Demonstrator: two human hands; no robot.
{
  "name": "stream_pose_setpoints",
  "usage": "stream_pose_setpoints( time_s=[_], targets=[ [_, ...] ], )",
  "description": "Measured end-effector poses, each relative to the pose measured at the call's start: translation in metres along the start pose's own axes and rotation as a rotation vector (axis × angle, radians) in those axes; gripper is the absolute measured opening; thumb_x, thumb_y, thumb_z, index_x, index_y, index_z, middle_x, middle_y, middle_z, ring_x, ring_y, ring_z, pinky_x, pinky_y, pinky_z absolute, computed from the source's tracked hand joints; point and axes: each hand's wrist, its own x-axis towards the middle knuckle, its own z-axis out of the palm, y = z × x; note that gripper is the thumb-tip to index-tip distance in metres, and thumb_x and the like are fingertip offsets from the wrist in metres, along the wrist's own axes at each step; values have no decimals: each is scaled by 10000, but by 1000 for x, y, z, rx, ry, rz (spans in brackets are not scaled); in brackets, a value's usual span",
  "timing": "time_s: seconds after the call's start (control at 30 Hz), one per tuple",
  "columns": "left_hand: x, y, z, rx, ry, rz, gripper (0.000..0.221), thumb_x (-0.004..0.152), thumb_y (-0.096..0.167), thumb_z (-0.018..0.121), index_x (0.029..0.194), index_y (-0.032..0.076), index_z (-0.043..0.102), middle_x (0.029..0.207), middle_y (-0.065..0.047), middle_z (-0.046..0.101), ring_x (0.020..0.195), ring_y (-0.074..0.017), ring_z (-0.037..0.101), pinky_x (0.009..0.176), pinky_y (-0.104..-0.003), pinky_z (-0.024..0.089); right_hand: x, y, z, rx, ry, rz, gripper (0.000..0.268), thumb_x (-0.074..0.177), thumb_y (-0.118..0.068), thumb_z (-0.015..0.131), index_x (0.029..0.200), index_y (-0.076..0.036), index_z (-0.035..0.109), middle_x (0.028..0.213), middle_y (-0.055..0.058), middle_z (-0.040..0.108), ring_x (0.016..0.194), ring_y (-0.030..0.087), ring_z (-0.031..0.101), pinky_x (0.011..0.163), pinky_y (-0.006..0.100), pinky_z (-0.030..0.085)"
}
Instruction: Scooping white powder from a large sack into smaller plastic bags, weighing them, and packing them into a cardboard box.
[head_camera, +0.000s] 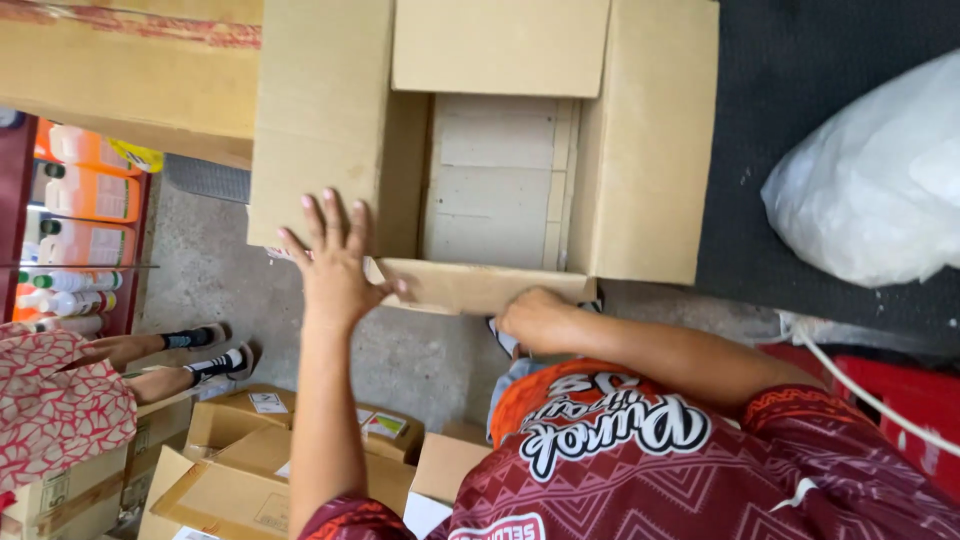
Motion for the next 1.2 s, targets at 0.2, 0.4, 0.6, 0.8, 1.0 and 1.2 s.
stream_pose_setpoints(
  time_s=[0.2, 0.4, 0.6, 0.8, 1.0, 1.2],
  targets=[
    [-2, 40, 19, 141, -82, -76, 1365, 442, 732, 857, 1603, 222, 354, 1701, -192, -3, 1539, -454, -96, 1138, -778, -32, 3, 15, -117, 455, 302, 37, 359, 837, -363, 778, 1100, -121, 748, 934, 95, 742, 767, 213, 715, 716, 401, 577],
    [2, 45, 9, 67, -80, -136, 1223, 394, 631, 927, 1482, 241, 525, 1706, -163, 10, 1541, -458, -92, 1122, -795, -32, 67, 145, -126, 321, 324, 524, 526, 920, -389, 735, 1348, -96, 646, 1253, 194, 685, 1098, 323, 679, 974, 430, 555],
    [-1, 46, 1, 9, -123, -155, 800, 423, 575, 944, 1100, 184, 775, 1720, -146, -2, 1558, -456, -97, 1144, -796, -28, 63, 143, -185, 81, 135, 673, 965, 862, -394, 799, 1609, -124, 251, 1638, 222, 265, 1531, 378, 222, 1239, 552, 176],
    [2, 49, -7, -4, -118, -155, 736, 437, 569, 950, 997, 125, 776, 1711, -161, 0, 1556, -464, -91, 1138, -801, -17, 41, 116, -279, 51, 381, 752, 917, 895, -498, 712, 1633, -213, 248, 1684, 128, 270, 1572, 336, 200, 1278, 581, 61],
    [2, 45, -3, -47, -95, -143, 744, 414, 548, 958, 996, 122, 773, 1703, -154, -4, 1548, -456, -95, 1138, -802, -15, 65, 203, -282, -187, 653, 797, 1064, 787, -434, 814, 1634, -188, 219, 1722, 123, 48, 1570, 351, 38, 1199, 632, 73],
    [3, 44, -7, -33, -160, -142, 794, 440, 584, 935, 1064, 125, 762, 1715, -162, -4, 1554, -467, -103, 1128, -810, -17, 60, 219, -250, -226, 609, 806, 1039, 746, -415, 856, 1603, -220, 301, 1731, 146, -3, 1580, 372, -19, 1163, 692, 11]
  ],
)
